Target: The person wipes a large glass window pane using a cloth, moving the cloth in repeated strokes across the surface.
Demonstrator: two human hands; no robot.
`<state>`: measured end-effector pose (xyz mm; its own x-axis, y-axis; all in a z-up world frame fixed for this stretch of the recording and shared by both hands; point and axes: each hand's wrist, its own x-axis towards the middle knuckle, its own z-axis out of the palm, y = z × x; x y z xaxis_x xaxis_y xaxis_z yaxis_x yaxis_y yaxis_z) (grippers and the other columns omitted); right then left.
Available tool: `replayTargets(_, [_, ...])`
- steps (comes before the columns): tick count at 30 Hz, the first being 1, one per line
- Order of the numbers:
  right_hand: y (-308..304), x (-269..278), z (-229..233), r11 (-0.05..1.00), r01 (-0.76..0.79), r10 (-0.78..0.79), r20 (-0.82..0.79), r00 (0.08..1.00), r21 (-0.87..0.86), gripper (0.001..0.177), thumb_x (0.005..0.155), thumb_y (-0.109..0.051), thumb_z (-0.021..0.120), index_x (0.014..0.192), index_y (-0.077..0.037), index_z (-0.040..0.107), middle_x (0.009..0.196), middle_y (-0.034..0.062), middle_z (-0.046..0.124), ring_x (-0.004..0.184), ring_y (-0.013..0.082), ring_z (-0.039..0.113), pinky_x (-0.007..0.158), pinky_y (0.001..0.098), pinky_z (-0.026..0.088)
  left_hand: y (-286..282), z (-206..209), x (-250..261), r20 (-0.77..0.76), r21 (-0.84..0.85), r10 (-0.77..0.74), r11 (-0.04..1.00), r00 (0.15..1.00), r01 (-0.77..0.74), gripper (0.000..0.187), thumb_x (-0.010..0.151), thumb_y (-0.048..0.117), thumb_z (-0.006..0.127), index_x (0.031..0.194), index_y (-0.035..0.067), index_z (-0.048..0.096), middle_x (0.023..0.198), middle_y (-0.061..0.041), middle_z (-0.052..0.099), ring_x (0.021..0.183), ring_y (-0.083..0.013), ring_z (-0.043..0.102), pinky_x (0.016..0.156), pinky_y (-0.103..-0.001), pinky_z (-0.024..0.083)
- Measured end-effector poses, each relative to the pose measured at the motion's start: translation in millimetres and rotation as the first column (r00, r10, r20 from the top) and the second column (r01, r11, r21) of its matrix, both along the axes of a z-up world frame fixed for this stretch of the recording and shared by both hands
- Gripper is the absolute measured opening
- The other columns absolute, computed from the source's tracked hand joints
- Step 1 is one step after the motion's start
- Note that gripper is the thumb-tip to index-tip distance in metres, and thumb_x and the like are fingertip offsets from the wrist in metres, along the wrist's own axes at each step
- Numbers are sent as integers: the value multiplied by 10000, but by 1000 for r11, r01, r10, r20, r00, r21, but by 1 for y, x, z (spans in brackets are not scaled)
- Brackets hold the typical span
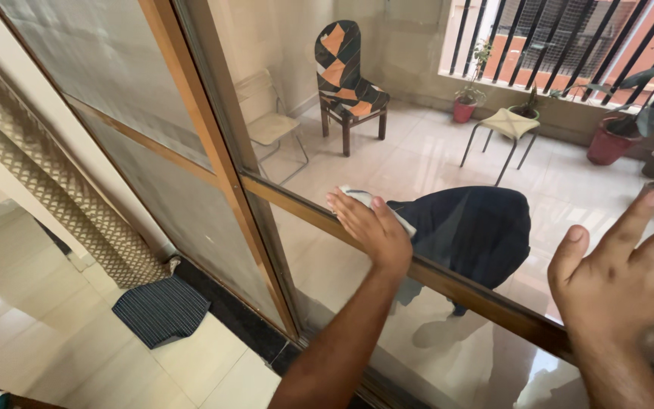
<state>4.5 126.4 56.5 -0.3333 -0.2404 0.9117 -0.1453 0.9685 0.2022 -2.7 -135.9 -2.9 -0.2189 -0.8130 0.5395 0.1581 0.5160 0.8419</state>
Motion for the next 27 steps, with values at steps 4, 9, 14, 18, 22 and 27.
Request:
replayTargets(4, [1, -4, -2, 985, 159, -158, -28, 987, 63, 763, 1119, -452, 375, 1735, -24, 235, 1642, 337, 253, 1432, 504, 413, 1106, 564, 386, 27, 1, 7, -23, -82, -20, 996, 1000, 18, 736, 1086, 323, 387, 1606, -122, 116, 1691, -380, 65, 1599, -505, 50, 1282, -564, 41])
replayTargets(9, [4, 1, 3, 989, -143, 142, -17, 990, -42, 690, 1143, -398, 414, 1688, -24, 217, 1635, 345, 291, 1365, 512, 459, 1052, 568, 417, 34, -1, 10, -11, -137, -36, 990, 999, 34, 751, 1096, 345, 397, 1606, -123, 104, 1688, -388, 62, 1594, -528, 43, 1277, -579, 36])
replayTargets(14, [5, 6, 5, 985, -167, 166, -30, 986, -38, 729, 1108, -381, 477, 1694, 3, 277, 1571, 342, 361, 1258, 483, 507, 978, 536, 444, 28, 2, 10, -8, -91, -44, 995, 999, 43, 744, 1092, 338, 405, 1611, -106, 112, 1692, -380, 54, 1594, -515, 43, 1272, -569, 32])
replayTargets(18, [6, 3, 2, 986, -165, 164, -66, 984, -16, 705, 1100, -375, 505, 1646, 26, 308, 1487, 343, 433, 1176, 444, 554, 902, 486, 476, 9, 12, 0, -20, -17, 18, 1000, 1000, -18, 729, 1062, 315, 425, 1615, -73, 149, 1692, -356, 84, 1594, -480, 68, 1273, -539, 44])
replayTargets(22, [5, 4, 3, 986, -140, 146, 56, 988, -94, 780, 1083, -399, 594, 1681, 62, 398, 1209, 309, 567, 940, 418, 602, 719, 460, 474, -18, 17, -5, -27, 42, 47, 998, 999, -46, 710, 1064, 297, 437, 1617, -53, 160, 1690, -344, 93, 1595, -452, 66, 1271, -515, 41])
replayTargets(27, [-1, 19, 10, 976, -194, 200, 56, 978, -103, 653, 1074, -251, 625, 1572, 95, 383, 1160, 305, 595, 919, 407, 615, 754, 441, 508, -52, 16, -13, -44, 82, 82, 994, 996, -78, 705, 1057, 308, 417, 1623, -27, 163, 1694, -312, 126, 1606, -417, 73, 1279, -492, 45])
